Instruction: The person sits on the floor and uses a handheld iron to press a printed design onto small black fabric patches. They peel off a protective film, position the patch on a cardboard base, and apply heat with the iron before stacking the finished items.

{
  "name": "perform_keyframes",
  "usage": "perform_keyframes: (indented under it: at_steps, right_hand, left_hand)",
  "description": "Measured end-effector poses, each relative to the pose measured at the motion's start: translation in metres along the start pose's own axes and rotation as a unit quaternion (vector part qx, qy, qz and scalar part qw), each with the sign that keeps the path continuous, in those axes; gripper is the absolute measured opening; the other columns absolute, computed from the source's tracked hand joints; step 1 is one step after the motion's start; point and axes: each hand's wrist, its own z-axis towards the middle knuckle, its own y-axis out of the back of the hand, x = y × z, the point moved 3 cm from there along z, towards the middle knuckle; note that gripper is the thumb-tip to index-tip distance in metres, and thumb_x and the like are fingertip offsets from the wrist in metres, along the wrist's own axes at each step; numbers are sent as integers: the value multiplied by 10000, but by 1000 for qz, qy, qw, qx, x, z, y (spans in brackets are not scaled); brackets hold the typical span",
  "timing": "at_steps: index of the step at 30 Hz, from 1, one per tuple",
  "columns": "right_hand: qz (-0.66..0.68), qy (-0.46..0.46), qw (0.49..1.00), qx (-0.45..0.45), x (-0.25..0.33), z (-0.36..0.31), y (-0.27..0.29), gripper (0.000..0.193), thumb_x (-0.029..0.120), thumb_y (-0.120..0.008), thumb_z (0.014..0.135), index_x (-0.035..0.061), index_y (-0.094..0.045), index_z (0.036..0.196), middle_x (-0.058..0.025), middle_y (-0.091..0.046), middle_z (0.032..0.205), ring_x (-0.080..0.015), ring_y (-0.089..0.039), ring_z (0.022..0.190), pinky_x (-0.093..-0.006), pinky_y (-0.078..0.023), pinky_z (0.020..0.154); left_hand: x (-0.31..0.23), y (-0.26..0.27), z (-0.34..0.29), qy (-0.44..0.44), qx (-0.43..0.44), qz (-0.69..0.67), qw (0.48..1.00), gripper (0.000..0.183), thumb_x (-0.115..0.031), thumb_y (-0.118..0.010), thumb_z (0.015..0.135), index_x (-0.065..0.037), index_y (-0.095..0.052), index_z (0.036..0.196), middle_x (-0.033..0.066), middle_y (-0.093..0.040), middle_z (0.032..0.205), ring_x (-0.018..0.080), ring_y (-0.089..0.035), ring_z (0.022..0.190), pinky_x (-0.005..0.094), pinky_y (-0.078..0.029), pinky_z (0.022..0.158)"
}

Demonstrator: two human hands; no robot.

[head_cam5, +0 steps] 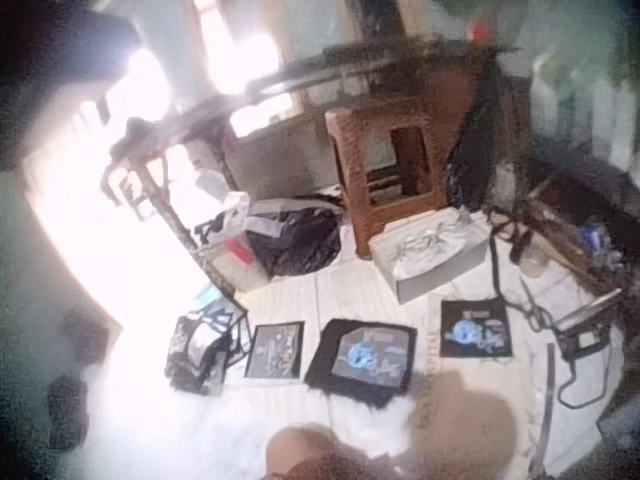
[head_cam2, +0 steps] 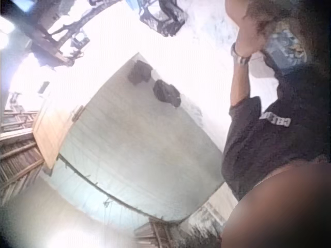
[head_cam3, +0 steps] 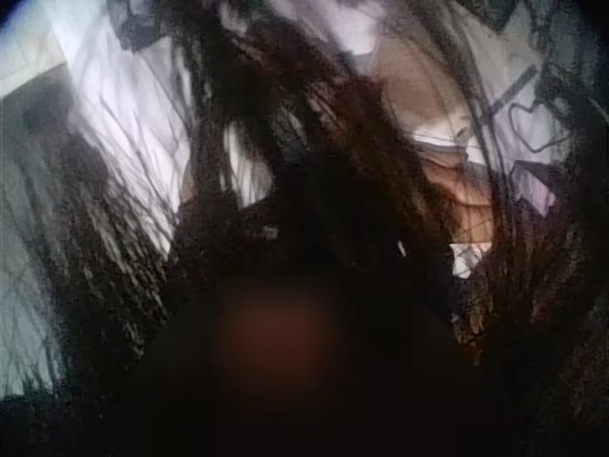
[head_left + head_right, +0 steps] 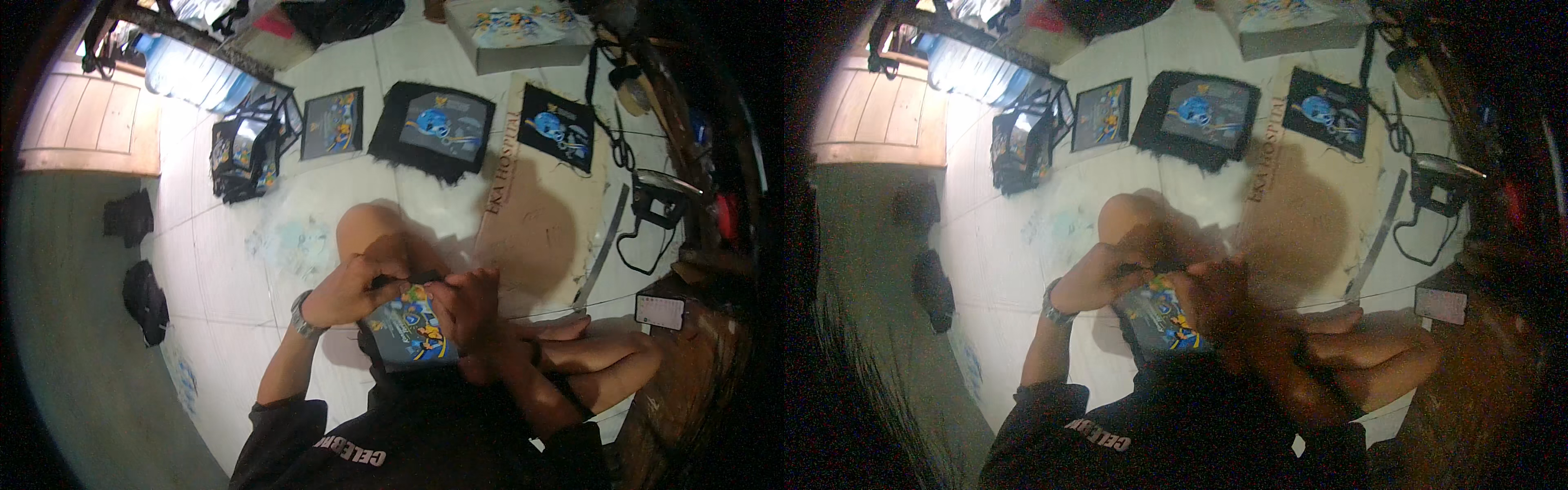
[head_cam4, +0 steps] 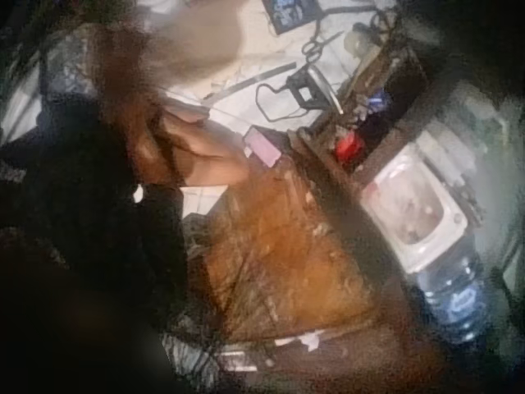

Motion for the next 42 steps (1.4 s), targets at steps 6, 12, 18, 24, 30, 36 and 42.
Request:
perform_keyframes:
  at_steps: [6,12,18,24,30,36,42]
  right_hand:
    - [101,-96,988,-63,25,27,65,296,61,-752,809,50,-611,1069,-105,-583,926,-276,-580,803,-441,-462,707]
    - [155,-129,970,-135,47,52,104,322,166,-788,827,31,-611,1059,-162,-633,954,-313,-655,808,-397,-537,731]
    - [132,-163,974,-86,47,39,116,305,206,-764,858,48,-631,1083,-175,-651,986,-381,-668,884,-458,-557,768]
    - [160,-184,968,-56,49,37,121,186,160,-699,892,44,-646,1028,-174,-651,969,-383,-669,859,-458,-560,749]
    - [199,-209,955,-69,45,34,121,122,132,-653,919,23,-655,974,-186,-649,897,-381,-668,819,-456,-547,709]
    - [224,-222,946,-70,45,36,122,128,131,-633,939,7,-648,966,-190,-648,865,-366,-673,779,-436,-542,693]
    - [270,-280,919,-71,45,38,119,178,161,-630,908,-17,-628,895,-128,-647,821,-216,-640,754,-344,-503,715]
  left_hand:
    - [-77,-9,-13,-48,-267,-128,954,76,-62,-672,928,6,-645,947,80,-701,816,152,-652,728,288,-508,647]
    - [-97,-48,-14,-20,-293,-476,829,83,-24,-630,972,-23,-560,1016,59,-670,819,131,-666,730,231,-536,617]
    - [-103,-56,-12,-32,-248,-540,804,82,-14,-636,966,10,-587,1028,69,-659,793,154,-689,718,247,-561,587]
    - [-112,-52,-17,-30,-248,-439,863,84,-16,-650,959,32,-594,999,72,-647,793,152,-657,627,246,-515,538]
    - [-121,-54,-13,-52,-294,-390,871,88,5,-650,953,27,-578,997,63,-635,789,131,-636,617,241,-508,537]
    - [-122,-56,-14,-54,-293,-410,862,115,14,-643,955,19,-554,1029,71,-630,805,133,-639,605,244,-503,532]
    - [-123,-54,-15,-59,-306,-395,864,112,11,-640,957,16,-550,1023,68,-631,789,136,-638,592,248,-492,521]
